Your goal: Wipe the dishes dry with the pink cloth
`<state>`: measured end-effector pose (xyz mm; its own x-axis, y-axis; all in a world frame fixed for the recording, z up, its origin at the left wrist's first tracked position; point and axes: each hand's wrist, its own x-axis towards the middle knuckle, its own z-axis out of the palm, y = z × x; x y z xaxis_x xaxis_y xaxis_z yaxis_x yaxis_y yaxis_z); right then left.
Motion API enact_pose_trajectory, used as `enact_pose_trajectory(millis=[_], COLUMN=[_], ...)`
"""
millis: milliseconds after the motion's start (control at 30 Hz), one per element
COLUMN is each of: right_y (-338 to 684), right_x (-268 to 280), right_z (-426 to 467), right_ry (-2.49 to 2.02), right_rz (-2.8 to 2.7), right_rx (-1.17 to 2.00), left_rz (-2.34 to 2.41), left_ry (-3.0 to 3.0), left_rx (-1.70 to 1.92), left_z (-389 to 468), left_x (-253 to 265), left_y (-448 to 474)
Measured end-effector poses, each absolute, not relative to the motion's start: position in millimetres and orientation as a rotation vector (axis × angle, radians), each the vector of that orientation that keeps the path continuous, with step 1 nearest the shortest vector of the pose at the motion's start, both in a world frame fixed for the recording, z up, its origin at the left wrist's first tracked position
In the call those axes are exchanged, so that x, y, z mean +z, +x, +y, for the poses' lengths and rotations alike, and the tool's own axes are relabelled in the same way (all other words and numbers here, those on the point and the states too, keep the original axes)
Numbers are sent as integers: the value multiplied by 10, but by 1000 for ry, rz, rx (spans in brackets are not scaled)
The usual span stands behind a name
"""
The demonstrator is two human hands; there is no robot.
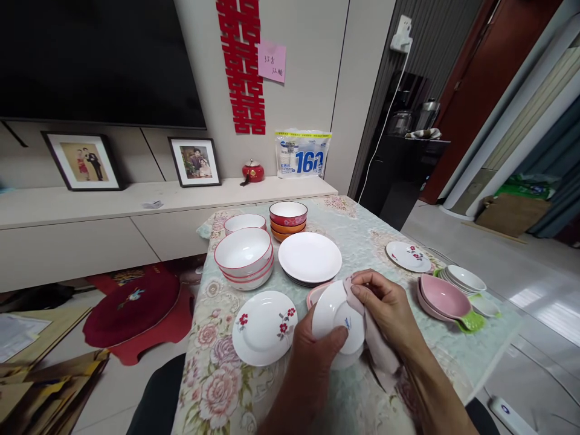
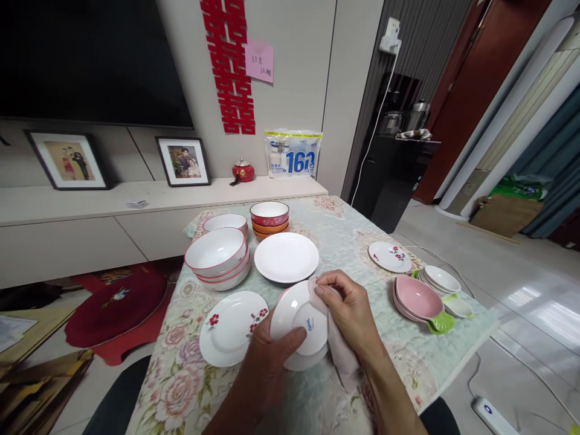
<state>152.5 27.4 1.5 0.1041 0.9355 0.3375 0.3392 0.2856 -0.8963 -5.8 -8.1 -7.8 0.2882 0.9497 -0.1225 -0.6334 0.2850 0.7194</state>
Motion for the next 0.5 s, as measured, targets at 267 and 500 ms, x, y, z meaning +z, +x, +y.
enact_pose_trajectory(millis=[267,500], right_y=[1099,1274], right_x=[170,159], right_z=[-43,81], right_ry=[-1139,-1198], right_rz=[-1919,-1645], right_rx=[204,226], left_rz=[817,841], left_ry=[832,813], left_rx=[1169,1155], left_z=[-92,-115], left_x=[-46,-31], left_y=[-35,-27])
